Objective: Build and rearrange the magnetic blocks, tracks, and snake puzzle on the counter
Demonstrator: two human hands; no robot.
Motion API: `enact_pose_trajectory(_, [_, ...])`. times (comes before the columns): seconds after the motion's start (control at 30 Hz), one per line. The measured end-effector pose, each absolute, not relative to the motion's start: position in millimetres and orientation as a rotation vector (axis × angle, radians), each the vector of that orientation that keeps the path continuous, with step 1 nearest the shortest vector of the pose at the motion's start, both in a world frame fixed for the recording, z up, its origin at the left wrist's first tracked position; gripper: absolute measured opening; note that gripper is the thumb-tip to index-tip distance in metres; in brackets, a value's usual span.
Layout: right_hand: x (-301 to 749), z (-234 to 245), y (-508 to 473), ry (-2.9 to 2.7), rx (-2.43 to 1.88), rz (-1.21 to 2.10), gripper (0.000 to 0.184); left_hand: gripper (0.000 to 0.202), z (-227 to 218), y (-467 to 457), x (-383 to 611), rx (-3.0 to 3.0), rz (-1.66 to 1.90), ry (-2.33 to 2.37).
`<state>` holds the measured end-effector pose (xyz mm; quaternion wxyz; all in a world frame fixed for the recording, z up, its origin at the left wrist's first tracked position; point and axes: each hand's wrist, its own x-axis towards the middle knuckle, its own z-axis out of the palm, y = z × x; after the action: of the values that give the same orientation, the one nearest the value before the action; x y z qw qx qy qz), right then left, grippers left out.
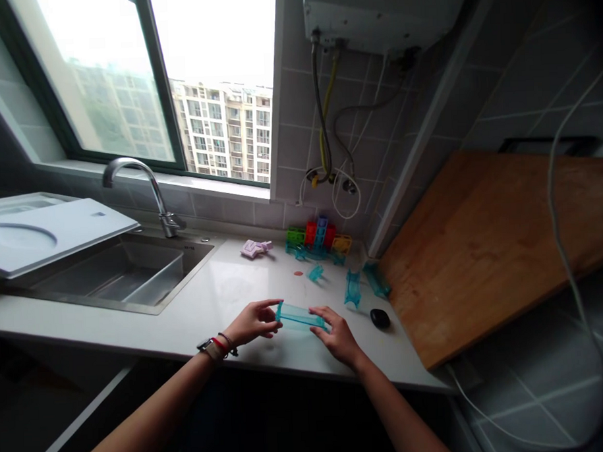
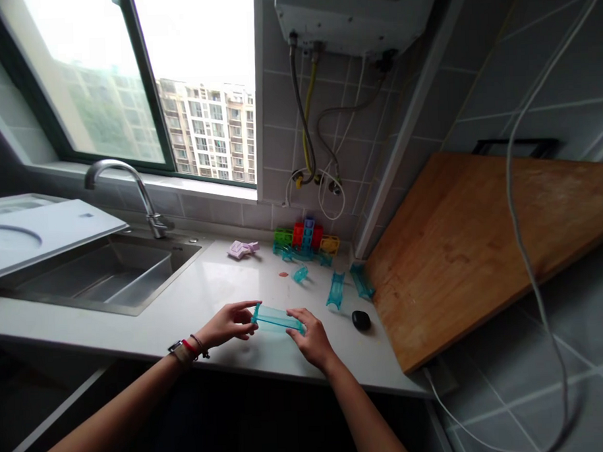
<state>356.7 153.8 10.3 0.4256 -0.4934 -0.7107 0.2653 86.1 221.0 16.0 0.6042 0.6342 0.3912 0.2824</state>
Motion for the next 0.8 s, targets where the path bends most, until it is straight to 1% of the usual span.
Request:
enact_pose_trajectory(0.23, [366,3,163,-1.862,-1.256,0.727,0.041,0.076,-4,232,79,1.62,0.596,0.863])
enact_pose_trajectory(0.4, [373,2,165,-1.897,-1.275,0.765,0.043,0.068,-12,239,77,1.782,0.574,0.891])
enact_pose_trajectory(0.47, [377,1,165,-1.895,-1.302,0.758,0.044,0.062,-12,242,77,1.837,0.544,0.904])
enact_pose_trajectory(0.57, [385,0,165,-1.893,-1.353,0.749,0.052,0.057,-10,245,80,1.907,0.49,0.912])
enact_pose_trajectory(0.67, [392,1,165,-1.919,-1.384,0.744,0.058,0.056,-5,249,84,1.964,0.43,0.894])
enact_pose_trajectory(0.8, [397,3,165,-1.971,-1.392,0.715,0.06,0.055,4,252,87,2.034,0.365,0.877])
